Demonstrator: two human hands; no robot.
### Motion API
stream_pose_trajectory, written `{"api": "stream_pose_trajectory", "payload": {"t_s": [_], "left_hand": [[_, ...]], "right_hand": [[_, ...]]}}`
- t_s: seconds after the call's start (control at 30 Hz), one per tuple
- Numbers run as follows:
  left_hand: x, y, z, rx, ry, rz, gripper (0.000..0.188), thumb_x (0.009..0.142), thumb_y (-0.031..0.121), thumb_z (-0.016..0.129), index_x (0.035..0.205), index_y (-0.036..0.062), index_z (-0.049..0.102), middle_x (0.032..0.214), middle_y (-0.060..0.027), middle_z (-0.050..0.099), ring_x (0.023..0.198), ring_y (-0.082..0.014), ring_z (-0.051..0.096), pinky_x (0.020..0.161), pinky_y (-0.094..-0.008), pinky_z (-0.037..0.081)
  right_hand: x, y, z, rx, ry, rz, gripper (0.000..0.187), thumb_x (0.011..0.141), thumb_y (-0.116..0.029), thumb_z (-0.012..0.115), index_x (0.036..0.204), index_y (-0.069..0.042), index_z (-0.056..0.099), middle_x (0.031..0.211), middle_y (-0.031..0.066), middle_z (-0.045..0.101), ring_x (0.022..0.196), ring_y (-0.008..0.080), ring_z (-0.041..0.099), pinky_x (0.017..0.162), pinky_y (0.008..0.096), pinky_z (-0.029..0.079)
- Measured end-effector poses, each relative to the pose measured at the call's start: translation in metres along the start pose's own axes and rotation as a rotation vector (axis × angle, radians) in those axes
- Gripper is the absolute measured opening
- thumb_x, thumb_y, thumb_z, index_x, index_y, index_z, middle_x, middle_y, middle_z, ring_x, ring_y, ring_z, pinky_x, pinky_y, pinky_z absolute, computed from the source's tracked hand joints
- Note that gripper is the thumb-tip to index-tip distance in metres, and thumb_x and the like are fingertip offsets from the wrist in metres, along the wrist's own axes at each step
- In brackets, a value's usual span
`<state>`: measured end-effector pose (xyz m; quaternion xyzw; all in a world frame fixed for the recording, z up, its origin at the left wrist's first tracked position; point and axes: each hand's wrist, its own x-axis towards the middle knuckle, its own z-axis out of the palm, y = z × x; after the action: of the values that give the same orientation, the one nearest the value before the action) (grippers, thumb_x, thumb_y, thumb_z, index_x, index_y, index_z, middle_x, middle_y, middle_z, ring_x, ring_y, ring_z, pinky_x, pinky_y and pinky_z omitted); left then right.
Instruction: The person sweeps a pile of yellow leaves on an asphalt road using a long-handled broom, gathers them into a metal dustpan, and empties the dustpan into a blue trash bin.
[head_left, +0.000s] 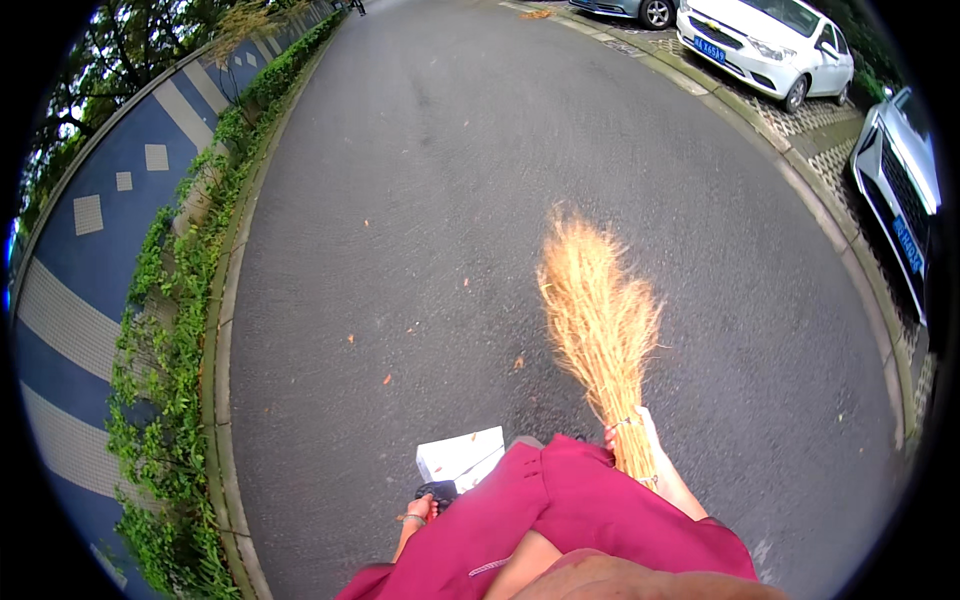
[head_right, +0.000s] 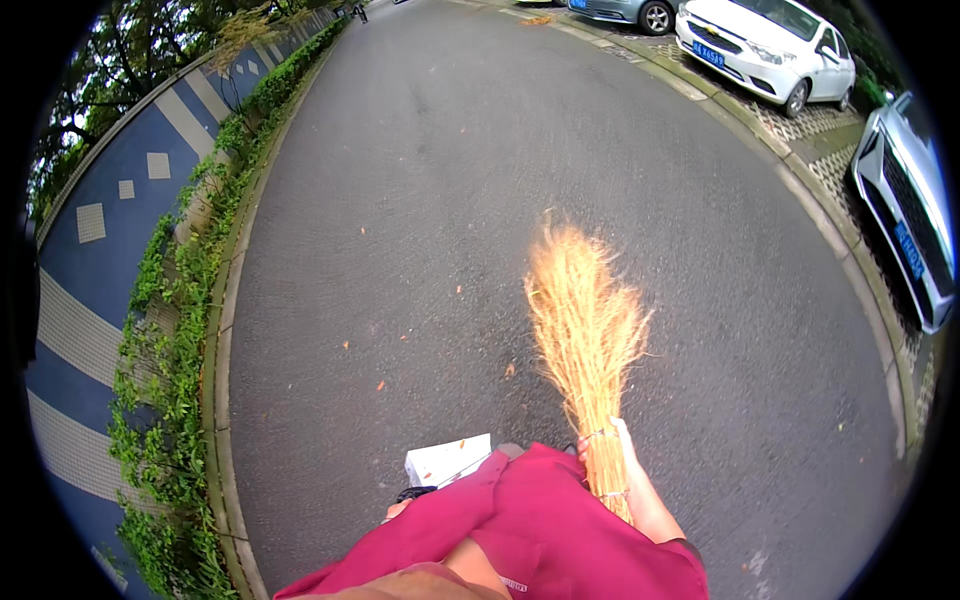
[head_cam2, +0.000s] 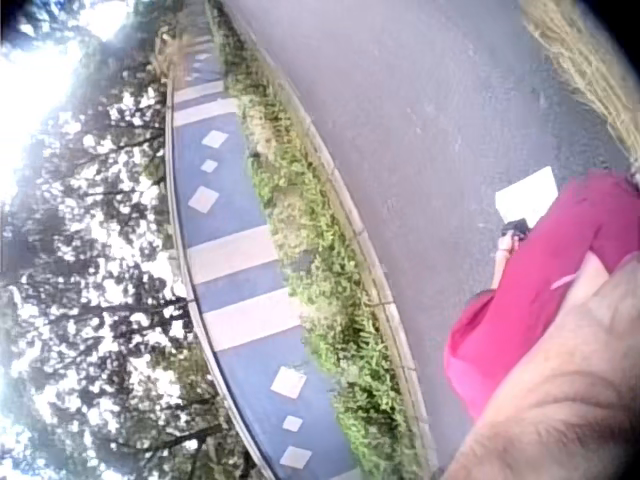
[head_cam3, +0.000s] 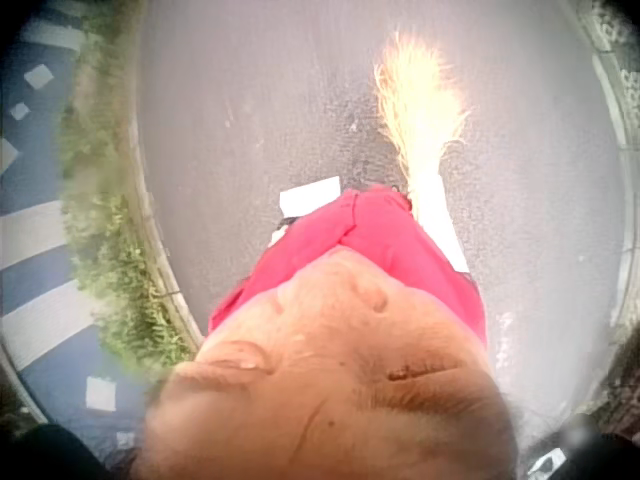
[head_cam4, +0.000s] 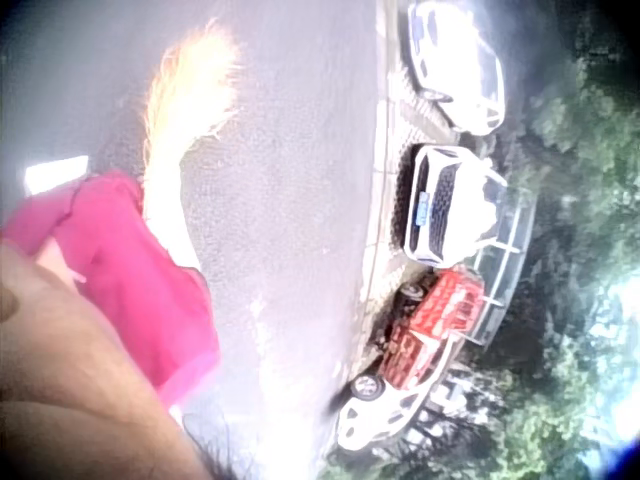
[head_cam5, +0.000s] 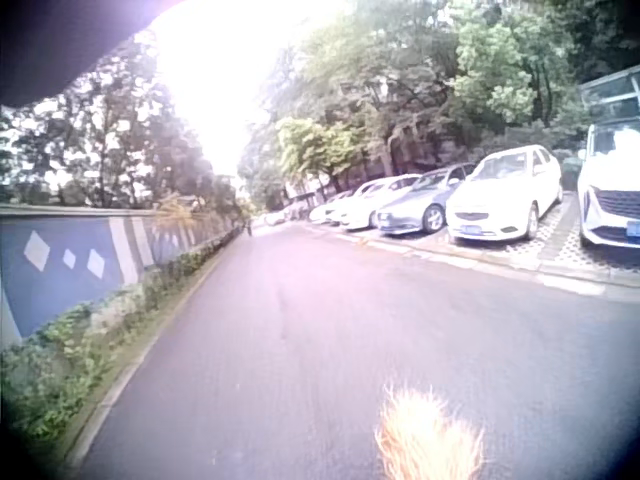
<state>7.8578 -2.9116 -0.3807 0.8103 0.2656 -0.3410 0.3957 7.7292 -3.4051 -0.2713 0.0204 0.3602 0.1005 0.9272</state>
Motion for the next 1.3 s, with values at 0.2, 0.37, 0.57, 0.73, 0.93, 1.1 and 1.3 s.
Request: {"api": "stream_pose_trajectory", "payload": {"t_s": [0.2, 0.37, 0.57, 0.73, 0.93, 1.1, 1.3], "left_hand": [[0.105, 0.153, 0.092, -0.259, 0.244, -0.060, 0.030, 0.074, 0.025, 0.056, 0.054, 0.0046, 0.048, 0.045, -0.0051, 0.044, 0.033, -0.0165, 0.040, 0.033, -0.0304, 0.031], [0.250, 0.272, 0.123, -0.096, 0.140, -0.138, 0.028, 0.074, 0.022, 0.056, 0.055, 0.0026, 0.050, 0.046, -0.0066, 0.046, 0.034, -0.0168, 0.041, 0.033, -0.0310, 0.032], [0.367, 0.494, 0.161, -0.223, 0.054, -0.181, 0.027, 0.075, 0.021, 0.055, 0.057, 0.0023, 0.050, 0.047, -0.0065, 0.046, 0.035, -0.0172, 0.042, 0.034, -0.0311, 0.034], [0.460, 0.672, 0.234, -0.158, -0.001, -0.160, 0.025, 0.075, 0.021, 0.055, 0.058, 0.0035, 0.049, 0.048, -0.0053, 0.046, 0.035, -0.0164, 0.040, 0.033, -0.0306, 0.032], [0.515, 0.872, 0.282, -0.162, 0.084, -0.133, 0.024, 0.075, 0.021, 0.056, 0.058, 0.0050, 0.048, 0.048, -0.0043, 0.045, 0.035, -0.0150, 0.039, 0.032, -0.0296, 0.030], [0.479, 1.115, 0.326, -0.218, 0.165, -0.097, 0.024, 0.074, 0.021, 0.056, 0.057, 0.0060, 0.047, 0.048, -0.0036, 0.044, 0.034, -0.0140, 0.038, 0.032, -0.0289, 0.029], [0.628, 1.281, 0.371, -0.188, 0.112, 0.004, 0.024, 0.073, 0.020, 0.056, 0.055, 0.0078, 0.045, 0.045, -0.0028, 0.041, 0.033, -0.0141, 0.036, 0.031, -0.0281, 0.027]], "right_hand": [[0.143, -0.151, 0.079, -0.128, -0.088, 0.097, 0.060, 0.071, -0.051, 0.046, 0.087, 0.007, 0.047, 0.068, 0.0120, 0.049, 0.061, 0.0219, 0.049, 0.055, 0.0329, 0.043], [0.231, -0.283, 0.179, -0.274, -0.086, 0.057, 0.059, 0.072, -0.052, 0.044, 0.087, 0.004, 0.050, 0.070, 0.0113, 0.053, 0.060, 0.0228, 0.053, 0.056, 0.0332, 0.046], [0.255, -0.420, 0.325, -0.269, 0.177, -0.303, 0.063, 0.074, -0.054, 0.042, 0.097, 0.004, 0.051, 0.076, 0.0144, 0.057, 0.067, 0.0274, 0.058, 0.069, 0.0389, 0.050], [0.356, -0.593, 0.346, -0.210, 0.142, -0.269, 0.062, 0.071, -0.059, 0.043, 0.083, 0.001, 0.054, 0.068, 0.0111, 0.056, 0.058, 0.0219, 0.055, 0.058, 0.0321, 0.048], [0.480, -0.771, 0.491, -0.226, 0.098, -0.174, 0.063, 0.072, -0.061, 0.042, 0.082, 0.000, 0.052, 0.063, 0.0093, 0.053, 0.054, 0.0209, 0.052, 0.051, 0.0291, 0.046], [0.566, -0.891, 0.608, -0.266, 0.044, 0.049, 0.055, 0.076, -0.051, 0.046, 0.093, 0.001, 0.049, 0.072, 0.0110, 0.053, 0.060, 0.0199, 0.054, 0.055, 0.0309, 0.048], [0.714, -1.036, 0.713, -0.389, 0.039, 0.118, 0.052, 0.076, -0.047, 0.046, 0.091, 0.002, 0.053, 0.075, 0.0123, 0.058, 0.062, 0.0219, 0.057, 0.055, 0.0324, 0.049]]}}
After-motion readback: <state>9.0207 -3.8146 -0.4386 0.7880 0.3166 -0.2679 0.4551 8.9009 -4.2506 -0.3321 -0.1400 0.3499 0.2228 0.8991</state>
